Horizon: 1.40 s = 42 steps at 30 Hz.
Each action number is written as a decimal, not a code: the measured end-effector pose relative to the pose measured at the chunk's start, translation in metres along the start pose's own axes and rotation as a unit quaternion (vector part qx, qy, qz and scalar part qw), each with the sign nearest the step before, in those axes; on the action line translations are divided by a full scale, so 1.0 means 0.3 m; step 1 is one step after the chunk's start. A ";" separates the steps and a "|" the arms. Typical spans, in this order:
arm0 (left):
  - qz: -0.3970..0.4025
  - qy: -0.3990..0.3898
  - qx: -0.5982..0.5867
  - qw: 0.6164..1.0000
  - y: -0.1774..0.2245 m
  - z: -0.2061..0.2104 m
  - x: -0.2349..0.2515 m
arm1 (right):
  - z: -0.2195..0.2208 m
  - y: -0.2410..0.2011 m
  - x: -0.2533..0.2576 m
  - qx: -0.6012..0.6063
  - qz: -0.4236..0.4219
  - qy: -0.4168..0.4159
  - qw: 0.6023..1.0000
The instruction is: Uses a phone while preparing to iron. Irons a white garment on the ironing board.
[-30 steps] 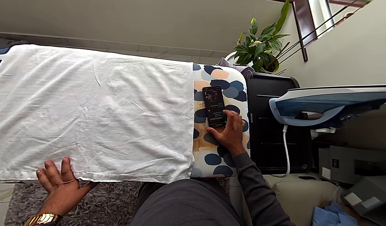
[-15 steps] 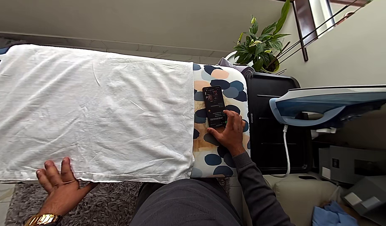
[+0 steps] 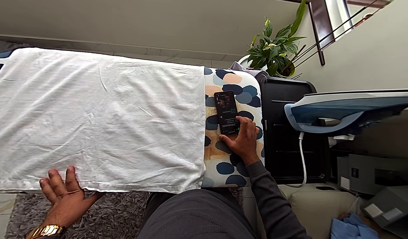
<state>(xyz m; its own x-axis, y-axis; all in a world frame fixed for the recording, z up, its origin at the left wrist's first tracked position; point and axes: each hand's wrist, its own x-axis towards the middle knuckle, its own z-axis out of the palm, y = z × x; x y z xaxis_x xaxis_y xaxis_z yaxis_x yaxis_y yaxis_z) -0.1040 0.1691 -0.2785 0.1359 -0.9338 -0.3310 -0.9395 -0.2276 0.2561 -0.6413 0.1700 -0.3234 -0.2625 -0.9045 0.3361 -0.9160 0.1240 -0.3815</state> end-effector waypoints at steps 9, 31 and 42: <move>0.005 0.005 -0.011 1.000 -0.008 0.005 0.001 | -0.001 -0.002 0.000 0.000 0.002 -0.003 1.000; -0.004 0.011 -0.005 1.000 -0.025 0.017 0.010 | -0.029 -0.020 0.032 0.096 0.122 -0.024 0.988; 0.002 0.017 -0.009 1.000 -0.035 0.027 0.009 | -0.042 -0.024 0.022 0.078 0.115 -0.036 0.990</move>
<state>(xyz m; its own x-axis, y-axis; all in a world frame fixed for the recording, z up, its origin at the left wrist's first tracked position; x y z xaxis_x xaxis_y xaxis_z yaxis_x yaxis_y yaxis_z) -0.0964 0.1712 -0.2895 0.1440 -0.9435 -0.2983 -0.9343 -0.2290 0.2732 -0.6403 0.1683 -0.3077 -0.4309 -0.8873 0.1646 -0.7754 0.2707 -0.5705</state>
